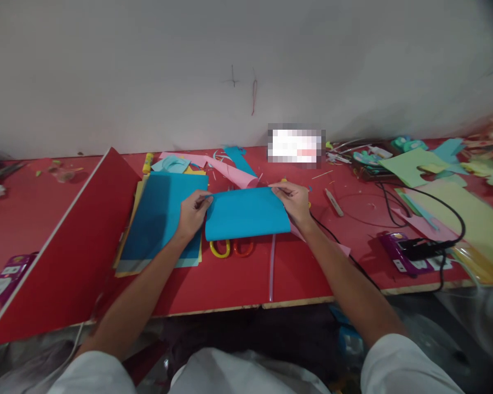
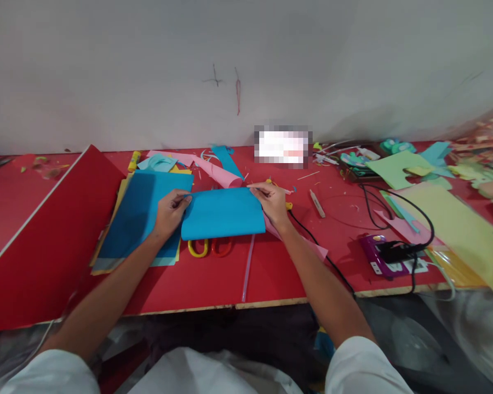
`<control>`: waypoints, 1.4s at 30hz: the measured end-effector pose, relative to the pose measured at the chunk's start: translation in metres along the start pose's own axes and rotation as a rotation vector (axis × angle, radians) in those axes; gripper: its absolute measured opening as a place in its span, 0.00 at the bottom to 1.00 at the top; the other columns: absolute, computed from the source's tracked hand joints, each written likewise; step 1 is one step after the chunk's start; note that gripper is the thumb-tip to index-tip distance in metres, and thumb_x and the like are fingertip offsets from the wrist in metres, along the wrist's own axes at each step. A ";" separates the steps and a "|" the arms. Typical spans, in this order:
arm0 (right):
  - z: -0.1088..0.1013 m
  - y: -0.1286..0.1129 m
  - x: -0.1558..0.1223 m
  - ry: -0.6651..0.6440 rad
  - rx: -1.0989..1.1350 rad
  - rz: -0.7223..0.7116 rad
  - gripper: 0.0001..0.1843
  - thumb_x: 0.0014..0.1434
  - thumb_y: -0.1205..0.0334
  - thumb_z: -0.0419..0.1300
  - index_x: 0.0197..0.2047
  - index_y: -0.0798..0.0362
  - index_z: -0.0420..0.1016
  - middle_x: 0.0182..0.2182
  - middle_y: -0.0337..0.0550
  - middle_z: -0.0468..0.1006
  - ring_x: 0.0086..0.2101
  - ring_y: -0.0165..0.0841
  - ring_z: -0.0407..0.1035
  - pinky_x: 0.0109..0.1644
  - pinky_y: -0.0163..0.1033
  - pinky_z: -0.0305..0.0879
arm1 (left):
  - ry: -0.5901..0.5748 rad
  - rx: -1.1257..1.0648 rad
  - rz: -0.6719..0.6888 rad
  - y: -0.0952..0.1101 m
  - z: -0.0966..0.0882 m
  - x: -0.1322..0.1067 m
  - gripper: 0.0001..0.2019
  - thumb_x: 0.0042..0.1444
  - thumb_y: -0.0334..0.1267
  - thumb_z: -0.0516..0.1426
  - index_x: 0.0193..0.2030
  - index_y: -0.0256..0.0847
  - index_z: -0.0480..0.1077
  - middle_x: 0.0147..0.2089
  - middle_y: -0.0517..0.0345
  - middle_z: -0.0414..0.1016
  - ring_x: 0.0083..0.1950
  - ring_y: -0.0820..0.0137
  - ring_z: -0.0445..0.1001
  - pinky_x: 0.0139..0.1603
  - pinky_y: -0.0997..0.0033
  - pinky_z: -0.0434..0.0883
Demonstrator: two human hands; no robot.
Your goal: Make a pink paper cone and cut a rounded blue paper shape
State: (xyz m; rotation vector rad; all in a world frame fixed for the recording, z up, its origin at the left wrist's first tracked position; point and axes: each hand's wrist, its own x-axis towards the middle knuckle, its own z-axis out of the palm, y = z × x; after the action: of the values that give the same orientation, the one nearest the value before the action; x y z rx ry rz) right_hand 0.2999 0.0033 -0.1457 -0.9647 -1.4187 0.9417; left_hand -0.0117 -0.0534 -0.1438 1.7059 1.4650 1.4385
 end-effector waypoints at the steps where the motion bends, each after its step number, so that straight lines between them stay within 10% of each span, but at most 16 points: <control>1: 0.000 0.001 0.000 -0.005 0.001 0.003 0.16 0.58 0.43 0.72 0.40 0.46 0.89 0.39 0.45 0.89 0.41 0.43 0.83 0.49 0.50 0.80 | -0.007 0.004 0.003 -0.001 0.000 0.000 0.16 0.63 0.55 0.63 0.40 0.43 0.77 0.27 0.60 0.73 0.29 0.68 0.69 0.30 0.68 0.65; 31: -0.008 0.006 0.005 -0.325 -0.114 0.075 0.13 0.60 0.49 0.69 0.37 0.50 0.80 0.31 0.42 0.81 0.31 0.35 0.73 0.34 0.40 0.66 | -0.140 0.104 -0.017 -0.017 -0.018 0.011 0.14 0.64 0.50 0.61 0.44 0.42 0.79 0.43 0.53 0.84 0.45 0.60 0.82 0.48 0.63 0.75; 42: -0.007 0.009 0.006 -0.247 -0.091 0.020 0.11 0.60 0.50 0.69 0.37 0.49 0.81 0.33 0.42 0.81 0.34 0.36 0.73 0.37 0.41 0.67 | -0.123 0.104 -0.061 -0.014 -0.012 0.006 0.18 0.63 0.54 0.61 0.46 0.41 0.77 0.39 0.54 0.81 0.41 0.63 0.80 0.41 0.66 0.74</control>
State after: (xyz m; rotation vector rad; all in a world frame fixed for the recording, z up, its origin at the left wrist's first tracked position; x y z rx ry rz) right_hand 0.3074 0.0121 -0.1521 -0.9556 -1.6741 1.0457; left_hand -0.0292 -0.0462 -0.1493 1.7628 1.5339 1.2225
